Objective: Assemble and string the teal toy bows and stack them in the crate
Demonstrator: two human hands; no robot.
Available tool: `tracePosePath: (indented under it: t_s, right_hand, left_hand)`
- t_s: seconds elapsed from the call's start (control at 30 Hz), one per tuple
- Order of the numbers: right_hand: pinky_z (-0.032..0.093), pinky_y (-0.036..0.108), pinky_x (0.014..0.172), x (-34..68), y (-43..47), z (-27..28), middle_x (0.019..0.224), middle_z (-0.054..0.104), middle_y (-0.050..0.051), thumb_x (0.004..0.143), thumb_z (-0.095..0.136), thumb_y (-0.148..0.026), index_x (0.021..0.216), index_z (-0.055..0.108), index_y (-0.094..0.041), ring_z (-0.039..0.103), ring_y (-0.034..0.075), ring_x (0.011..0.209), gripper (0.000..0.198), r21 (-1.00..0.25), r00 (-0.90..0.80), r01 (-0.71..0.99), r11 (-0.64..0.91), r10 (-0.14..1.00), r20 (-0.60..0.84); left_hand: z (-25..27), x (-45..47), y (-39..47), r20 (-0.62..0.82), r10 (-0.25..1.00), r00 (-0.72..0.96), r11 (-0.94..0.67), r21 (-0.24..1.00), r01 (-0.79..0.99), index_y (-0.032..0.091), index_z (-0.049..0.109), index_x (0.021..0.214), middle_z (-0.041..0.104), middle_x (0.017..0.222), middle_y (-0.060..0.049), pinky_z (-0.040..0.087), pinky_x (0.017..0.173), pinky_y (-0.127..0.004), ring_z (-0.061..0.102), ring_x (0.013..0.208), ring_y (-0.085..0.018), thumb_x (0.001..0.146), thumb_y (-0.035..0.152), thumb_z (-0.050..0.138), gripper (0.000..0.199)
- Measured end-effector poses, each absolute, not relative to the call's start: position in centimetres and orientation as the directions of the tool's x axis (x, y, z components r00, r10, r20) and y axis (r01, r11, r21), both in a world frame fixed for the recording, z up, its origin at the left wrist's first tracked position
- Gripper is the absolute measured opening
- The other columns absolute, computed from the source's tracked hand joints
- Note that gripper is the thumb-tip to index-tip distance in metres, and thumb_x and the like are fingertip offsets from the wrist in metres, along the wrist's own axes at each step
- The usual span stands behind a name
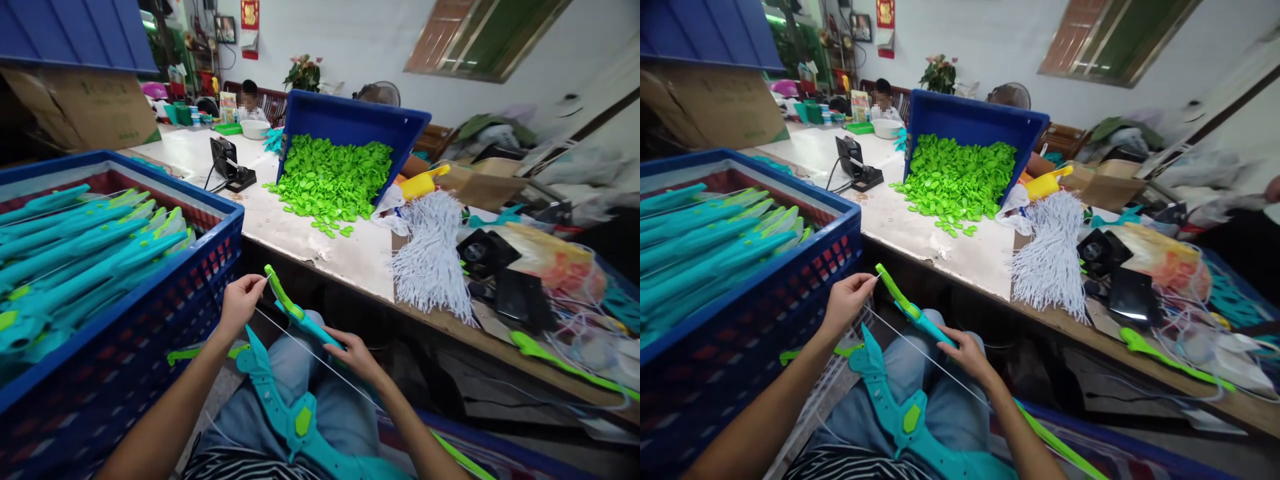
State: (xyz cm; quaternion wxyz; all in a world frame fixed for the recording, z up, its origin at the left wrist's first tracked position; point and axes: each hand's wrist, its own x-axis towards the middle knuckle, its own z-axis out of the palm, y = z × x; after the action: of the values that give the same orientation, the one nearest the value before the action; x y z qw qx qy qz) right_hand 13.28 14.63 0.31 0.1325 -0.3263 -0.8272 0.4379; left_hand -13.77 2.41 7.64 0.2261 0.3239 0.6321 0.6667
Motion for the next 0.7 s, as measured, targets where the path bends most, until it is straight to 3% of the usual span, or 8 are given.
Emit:
tracePosePath:
  t_s: [0.43, 0.5, 0.57, 0.63, 0.7]
  right_hand:
    - [0.047, 0.038, 0.091, 13.2, 14.4, 0.2, 0.116, 0.067, 0.008, 0.08, 0.061, -0.047, 0.123, 0.062, -0.02, 0.062, 0.027, 0.103, 0.051, -0.787, -0.765, 0.428, 0.445, 0.641, -0.054]
    - [0.048, 0.035, 0.088, 13.4, 13.6, 0.3, 0.111, 0.068, 0.008, 0.081, 0.061, -0.047, 0.123, 0.062, -0.022, 0.063, 0.025, 0.097, 0.049, -0.763, -0.761, 0.438, 0.475, 0.648, -0.034]
    - [0.048, 0.031, 0.084, 13.5, 12.8, 0.2, 0.102, 0.07, 0.006, 0.081, 0.063, -0.045, 0.124, 0.062, -0.024, 0.063, 0.022, 0.091, 0.048, -0.715, -0.761, 0.467, 0.521, 0.648, -0.024]
    - [0.047, 0.026, 0.079, 13.4, 12.3, 0.1, 0.096, 0.069, 0.004, 0.08, 0.066, -0.042, 0.125, 0.061, -0.026, 0.063, 0.018, 0.086, 0.048, -0.643, -0.759, 0.51, 0.571, 0.651, -0.024]
    - [0.046, 0.023, 0.078, 13.3, 12.1, -0.3, 0.093, 0.068, 0.003, 0.08, 0.068, -0.042, 0.126, 0.06, -0.027, 0.062, 0.016, 0.084, 0.049, -0.572, -0.746, 0.55, 0.609, 0.666, -0.008]
  left_hand:
    - [8.4, -14.7, 2.8, 0.23, 0.72, -0.655, -0.104, 0.969, 0.226, 0.014, 0.065, 0.074, 0.059, 0.056, 0.0, 0.039, 0.054, -0.023, 0.052, 0.055, -0.013, 0.072, 0.043, 0.06, 0.029]
    - [8.9, -14.7, 2.5, 0.177, 0.75, -0.638, -0.11, 0.984, 0.144, 0.014, 0.063, 0.089, 0.06, 0.056, 0.0, 0.039, 0.05, -0.022, 0.053, 0.053, -0.014, 0.067, 0.046, 0.067, 0.039]
    - [8.9, -15.1, 2.2, 0.064, 0.8, -0.596, -0.067, 0.998, 0.016, 0.013, 0.058, 0.11, 0.061, 0.056, 0.002, 0.036, 0.043, -0.019, 0.05, 0.047, -0.012, 0.059, 0.049, 0.074, 0.064]
    - [8.1, -15.9, 2.2, -0.073, 0.849, -0.523, 0.013, 0.993, -0.118, 0.014, 0.06, 0.109, 0.061, 0.057, 0.002, 0.035, 0.039, -0.017, 0.049, 0.045, -0.011, 0.052, 0.052, 0.079, 0.071]
    - [6.7, -16.8, 2.4, -0.165, 0.862, -0.479, 0.076, 0.977, -0.2, 0.017, 0.063, 0.102, 0.065, 0.064, 0.0, 0.047, 0.047, -0.018, 0.06, 0.057, -0.015, 0.044, 0.052, 0.083, 0.071]
